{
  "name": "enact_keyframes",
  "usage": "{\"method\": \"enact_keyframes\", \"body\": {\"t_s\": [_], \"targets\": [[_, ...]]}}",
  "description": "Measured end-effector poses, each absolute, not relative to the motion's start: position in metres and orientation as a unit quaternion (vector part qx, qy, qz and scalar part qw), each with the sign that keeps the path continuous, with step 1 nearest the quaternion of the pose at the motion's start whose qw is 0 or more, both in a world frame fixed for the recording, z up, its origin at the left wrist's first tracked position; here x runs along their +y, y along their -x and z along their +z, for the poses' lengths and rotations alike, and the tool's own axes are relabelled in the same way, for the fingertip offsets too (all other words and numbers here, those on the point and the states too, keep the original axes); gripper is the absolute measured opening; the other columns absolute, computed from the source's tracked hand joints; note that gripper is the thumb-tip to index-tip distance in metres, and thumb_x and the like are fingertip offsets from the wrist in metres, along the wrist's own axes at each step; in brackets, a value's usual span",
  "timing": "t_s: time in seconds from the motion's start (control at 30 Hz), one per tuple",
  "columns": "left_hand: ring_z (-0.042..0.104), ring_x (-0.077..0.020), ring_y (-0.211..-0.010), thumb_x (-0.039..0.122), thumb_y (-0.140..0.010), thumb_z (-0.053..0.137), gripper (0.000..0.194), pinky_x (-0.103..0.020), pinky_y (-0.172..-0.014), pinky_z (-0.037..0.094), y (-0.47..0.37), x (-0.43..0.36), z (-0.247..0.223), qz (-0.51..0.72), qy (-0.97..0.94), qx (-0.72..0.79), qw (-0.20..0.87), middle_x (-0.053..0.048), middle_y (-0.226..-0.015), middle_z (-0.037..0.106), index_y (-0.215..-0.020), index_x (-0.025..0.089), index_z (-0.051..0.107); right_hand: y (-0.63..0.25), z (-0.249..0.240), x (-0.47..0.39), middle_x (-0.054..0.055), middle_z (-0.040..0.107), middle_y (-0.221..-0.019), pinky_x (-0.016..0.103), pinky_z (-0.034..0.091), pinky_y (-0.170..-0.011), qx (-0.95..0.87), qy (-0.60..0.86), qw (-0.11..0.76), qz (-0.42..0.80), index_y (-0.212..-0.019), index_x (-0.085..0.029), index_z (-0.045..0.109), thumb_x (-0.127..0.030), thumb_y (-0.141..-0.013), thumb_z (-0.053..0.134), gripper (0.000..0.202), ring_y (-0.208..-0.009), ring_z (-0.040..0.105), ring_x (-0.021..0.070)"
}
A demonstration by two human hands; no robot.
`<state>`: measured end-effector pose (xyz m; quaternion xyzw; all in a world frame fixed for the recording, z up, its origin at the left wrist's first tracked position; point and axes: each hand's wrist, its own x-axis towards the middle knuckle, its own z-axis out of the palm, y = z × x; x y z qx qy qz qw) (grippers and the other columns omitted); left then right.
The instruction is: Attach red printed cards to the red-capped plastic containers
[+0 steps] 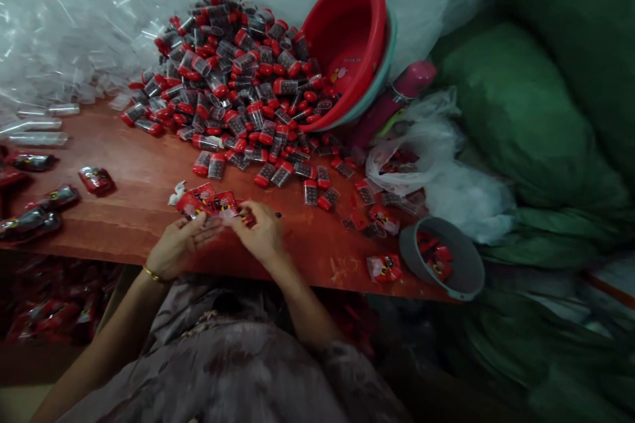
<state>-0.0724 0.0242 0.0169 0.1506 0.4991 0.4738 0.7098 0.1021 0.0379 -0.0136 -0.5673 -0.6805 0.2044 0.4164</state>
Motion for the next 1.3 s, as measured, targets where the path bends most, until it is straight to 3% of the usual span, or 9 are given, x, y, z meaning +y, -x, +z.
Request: {"method": "enact_keyframes", "body": {"t_s": [0.07, 0.13, 0.23, 0.4, 0.57, 0.7, 0.93, 1.13, 1.3], "targets": [[0.068, -0.0157, -0.073, 0.028, -0.077, 0.066, 0.015, -0.026, -0.074, 0.053, 0.109, 0.035, 0.024, 0.516, -0.112, 0.506, 0.682, -0.008, -0.078, 0.072, -0.076, 0.013, 0.066, -0.130, -0.015, 0.055, 0.015, 0.065, -0.107, 0.046, 0.042, -0.092, -0.692, 0.628, 0.350, 0.058, -0.104, -0.016, 0.061, -0.044, -0.086, 0.051, 0.035, -0.101, 0.056, 0.0267], [0.067, -0.0121, -0.074, 0.032, -0.088, 0.049, 0.025, -0.024, -0.076, 0.052, 0.149, 0.047, 0.029, 0.599, -0.053, 0.504, 0.620, -0.004, -0.076, 0.071, -0.078, 0.016, 0.065, -0.158, -0.023, 0.070, 0.021, 0.059, -0.116, 0.062, 0.030, -0.096, -0.645, 0.708, 0.287, -0.037, -0.111, -0.011, 0.058, -0.039, -0.088, 0.045, 0.038, -0.111, 0.049, 0.0340], [0.067, -0.0135, -0.087, 0.047, -0.089, 0.037, 0.042, -0.026, -0.082, 0.051, 0.186, 0.056, 0.030, 0.706, -0.037, 0.495, 0.505, -0.005, -0.085, 0.072, -0.078, 0.018, 0.064, -0.178, -0.042, 0.075, 0.026, 0.053, -0.124, 0.072, 0.020, -0.095, -0.647, 0.731, 0.208, -0.057, -0.117, -0.006, 0.055, -0.032, -0.086, 0.047, 0.041, -0.114, 0.047, 0.0386], [0.062, -0.0223, -0.106, 0.040, -0.073, 0.065, 0.028, -0.037, -0.096, 0.043, 0.134, 0.050, 0.010, 0.611, -0.354, 0.616, 0.348, -0.007, -0.105, 0.069, -0.093, 0.022, 0.068, -0.157, -0.058, 0.038, 0.020, 0.051, -0.130, 0.071, 0.019, -0.099, -0.702, 0.681, 0.207, -0.035, -0.124, -0.014, 0.051, -0.023, -0.088, 0.044, 0.038, -0.111, 0.052, 0.0325], [0.027, -0.0318, -0.138, 0.030, -0.075, 0.064, 0.029, -0.052, -0.112, 0.012, 0.071, 0.053, -0.015, 0.307, -0.713, 0.608, 0.167, -0.009, -0.141, 0.047, -0.103, 0.025, 0.069, -0.148, -0.061, 0.010, 0.018, 0.051, -0.131, 0.069, 0.023, -0.100, -0.711, 0.662, 0.238, -0.028, -0.124, -0.017, 0.051, -0.029, -0.089, 0.045, 0.038, -0.116, 0.050, 0.0315], [0.031, -0.0336, -0.135, 0.031, -0.082, 0.056, 0.024, -0.056, -0.110, 0.012, 0.067, 0.066, -0.037, 0.220, -0.755, 0.604, 0.132, -0.009, -0.134, 0.054, -0.101, 0.028, 0.070, -0.152, -0.063, 0.010, 0.018, 0.051, -0.130, 0.068, 0.025, -0.100, -0.713, 0.655, 0.249, -0.020, -0.124, -0.017, 0.051, -0.031, -0.089, 0.045, 0.038, -0.115, 0.050, 0.0311], [0.037, -0.0318, -0.132, 0.030, -0.083, 0.054, 0.021, -0.053, -0.111, 0.008, 0.066, 0.066, -0.049, 0.253, -0.740, 0.611, 0.123, -0.005, -0.122, 0.064, -0.090, 0.030, 0.073, -0.152, -0.064, 0.010, 0.017, 0.056, -0.126, 0.063, 0.026, -0.102, -0.713, 0.642, 0.276, -0.052, -0.114, -0.016, 0.058, -0.031, -0.089, 0.047, 0.031, -0.117, 0.050, 0.0301], [0.024, -0.0371, -0.138, 0.037, -0.083, 0.052, 0.036, -0.057, -0.110, 0.012, 0.060, 0.061, -0.041, 0.257, -0.728, 0.625, 0.113, -0.015, -0.142, 0.043, -0.113, 0.022, 0.066, -0.152, -0.064, 0.008, 0.016, 0.058, -0.124, 0.061, 0.024, -0.103, -0.708, 0.640, 0.291, -0.069, -0.108, -0.016, 0.060, -0.030, -0.089, 0.046, 0.028, -0.119, 0.048, 0.0294], [0.026, -0.0362, -0.137, 0.031, -0.083, 0.054, 0.026, -0.058, -0.110, 0.010, 0.058, 0.063, -0.043, 0.233, -0.747, 0.616, 0.093, -0.012, -0.140, 0.047, -0.101, 0.026, 0.072, -0.153, -0.065, 0.009, 0.014, 0.060, -0.123, 0.059, 0.023, -0.104, -0.708, 0.635, 0.301, -0.073, -0.107, -0.017, 0.061, -0.030, -0.089, 0.047, 0.026, -0.119, 0.049, 0.0281]]}}
